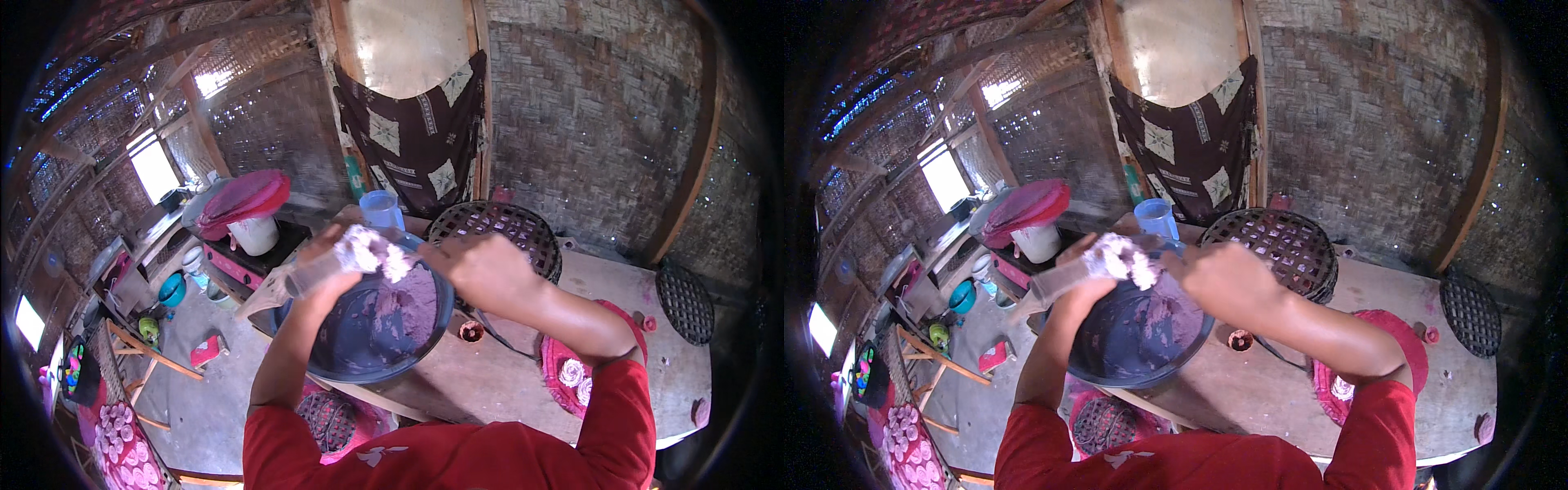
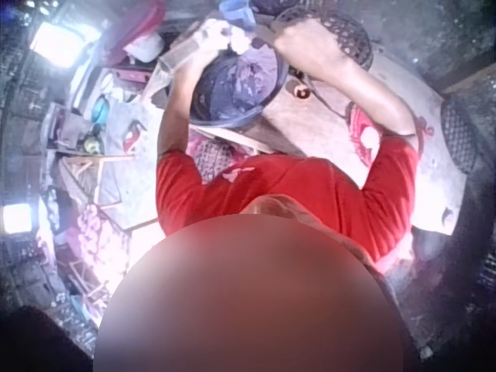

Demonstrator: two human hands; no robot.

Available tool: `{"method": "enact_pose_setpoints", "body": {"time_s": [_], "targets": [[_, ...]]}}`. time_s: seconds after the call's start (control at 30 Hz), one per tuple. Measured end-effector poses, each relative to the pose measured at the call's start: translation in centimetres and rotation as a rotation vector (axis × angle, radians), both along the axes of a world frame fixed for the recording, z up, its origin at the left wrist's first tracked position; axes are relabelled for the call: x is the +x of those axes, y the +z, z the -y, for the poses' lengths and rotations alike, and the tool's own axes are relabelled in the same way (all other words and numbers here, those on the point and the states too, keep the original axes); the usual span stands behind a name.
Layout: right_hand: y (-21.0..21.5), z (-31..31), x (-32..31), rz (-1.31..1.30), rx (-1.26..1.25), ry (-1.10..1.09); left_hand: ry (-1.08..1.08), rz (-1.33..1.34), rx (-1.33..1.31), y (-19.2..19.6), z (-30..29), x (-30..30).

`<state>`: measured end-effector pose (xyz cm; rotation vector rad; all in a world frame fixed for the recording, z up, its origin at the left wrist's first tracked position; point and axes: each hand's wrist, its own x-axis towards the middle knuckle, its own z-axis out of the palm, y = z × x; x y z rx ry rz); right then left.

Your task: The person scoops purple dough from a basin and uses a wooden mold to press and shape it into rose-like spirals on a pink mat. The shaped pieces are arranged in a basket. The person repeats this process throughout the clip.

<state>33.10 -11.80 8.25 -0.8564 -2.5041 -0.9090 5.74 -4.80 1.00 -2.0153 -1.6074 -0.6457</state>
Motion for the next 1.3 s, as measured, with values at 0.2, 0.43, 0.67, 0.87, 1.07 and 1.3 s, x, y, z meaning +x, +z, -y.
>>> {"method": "enact_pose_setpoints", "body": {"time_s": [0.2,0.43,0.67,0.87,1.07,1.3], "targets": [[1.0,0.3,2.3,-0.189,0.043,-0.090,-0.061,0.070,0.169,0.9,-1.7,-2.7],[-0.9,-1.7,-0.6,-0.008,0.039,0.023,-0.102,0.041,0.067,-0.1,0.5,1.3],[0.2,0.7,1.3,-0.086,-0.052,-0.005,-0.022,0.060,-0.016,0.0,-0.7,-0.7],[-4.0,-3.9,-1.6,-0.951,-0.343,0.358,-0.220,0.213,0.200,-0.2,-2.0,0.8],[-12.5,-1.7,-5.9,-1.077,-0.834,0.505,-0.136,0.337,0.323,0.6,-3.4,0.4],[-10.9,-4.3,-3.3,-1.143,-1.139,0.294,-0.021,0.084,0.492,-1.1,-4.6,-1.2]]}}
